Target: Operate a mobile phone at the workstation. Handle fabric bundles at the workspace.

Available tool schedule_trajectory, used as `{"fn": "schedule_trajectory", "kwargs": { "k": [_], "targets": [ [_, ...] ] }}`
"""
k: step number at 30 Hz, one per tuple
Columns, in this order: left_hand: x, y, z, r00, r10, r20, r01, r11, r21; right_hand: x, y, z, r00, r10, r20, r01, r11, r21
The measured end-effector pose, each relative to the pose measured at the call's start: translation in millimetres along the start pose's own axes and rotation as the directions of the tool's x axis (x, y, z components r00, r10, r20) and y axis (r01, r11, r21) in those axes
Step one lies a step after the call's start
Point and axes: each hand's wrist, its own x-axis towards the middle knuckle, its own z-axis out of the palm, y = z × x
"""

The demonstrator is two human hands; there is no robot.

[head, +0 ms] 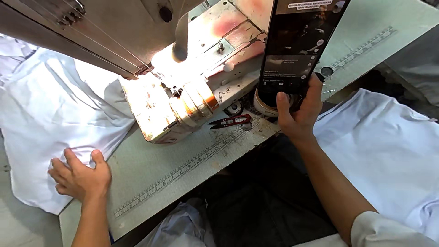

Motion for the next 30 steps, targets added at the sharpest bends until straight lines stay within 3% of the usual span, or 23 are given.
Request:
{"fn": "schedule_trajectory", "kwargs": {
  "k": [9,30],
  "targets": [
    [0.1,-0.3,0.8,1.0,-0.006,-0.003,0.006,1.0,0.007,-0.6,4.4,1.2,1.0,-0.008,-0.027,0.007,0.998,-0.058],
    [-0.8,-0.3,0.2,1.0,-0.004,0.008,0.004,1.0,-0.009,0.1,1.5,-0.2,1.0,-0.017,0.007,0.017,1.0,-0.001]
  ]
}}
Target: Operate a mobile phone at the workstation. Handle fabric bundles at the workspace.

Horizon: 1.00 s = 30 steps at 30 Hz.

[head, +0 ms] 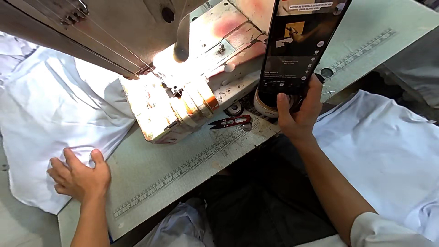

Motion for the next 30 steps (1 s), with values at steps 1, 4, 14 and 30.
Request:
{"fn": "schedule_trajectory", "kwargs": {
  "k": [1,4,14,30],
  "targets": [
    [-0.1,-0.2,0.3,1.0,-0.001,0.001,0.001,1.0,0.001,0.1,-0.1,0.0,1.0,-0.001,0.0,0.001,1.0,-0.003],
    [0.2,-0.9,0.6,1.0,0.001,-0.004,-0.001,1.0,-0.001,-0.5,0.7,0.1,1.0,0.0,0.0,0.0,1.0,-0.001],
    [0.5,-1.3,0.9,1.0,-0.002,-0.006,0.002,1.0,0.001,-1.6,2.0,0.9,1.0,0.009,-0.014,-0.009,1.0,-0.025],
    [-0.3,-1.7,0.8,1.0,0.01,-0.008,-0.01,1.0,-0.015,-0.8,0.6,-0.2,1.0,0.004,-0.008,-0.004,1.0,-0.006]
  ]
}}
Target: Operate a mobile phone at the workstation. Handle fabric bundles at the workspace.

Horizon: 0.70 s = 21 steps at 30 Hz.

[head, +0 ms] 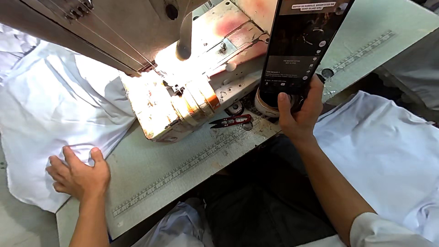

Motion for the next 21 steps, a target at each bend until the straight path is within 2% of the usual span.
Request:
{"fn": "schedule_trajectory", "kwargs": {
  "k": [21],
  "targets": [
    [-0.7,0.8,-0.9,1.0,0.013,-0.004,-0.013,1.0,-0.009,-0.8,1.0,-0.7,1.0,0.001,-0.006,-0.001,0.999,-0.051]
  ]
}}
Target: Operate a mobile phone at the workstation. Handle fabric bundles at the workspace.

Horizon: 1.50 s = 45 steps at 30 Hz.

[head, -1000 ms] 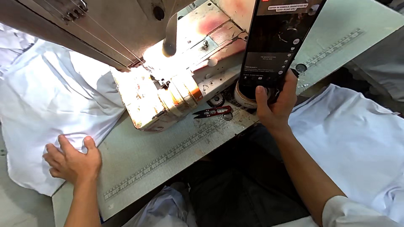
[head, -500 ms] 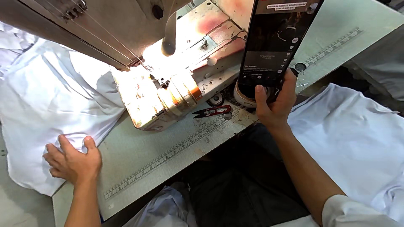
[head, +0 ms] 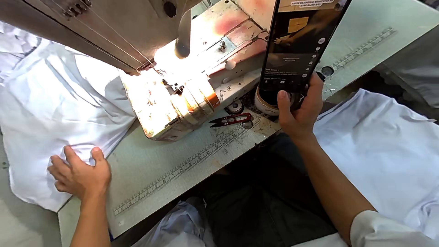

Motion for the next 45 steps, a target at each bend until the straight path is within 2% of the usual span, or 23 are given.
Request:
{"fn": "schedule_trajectory", "kwargs": {
  "k": [45],
  "targets": [
    [1.4,-0.5,0.8,1.0,-0.015,0.003,0.015,1.0,0.017,-0.8,-1.7,-0.5,0.999,0.037,0.016,-0.037,0.999,0.021]
  ]
}}
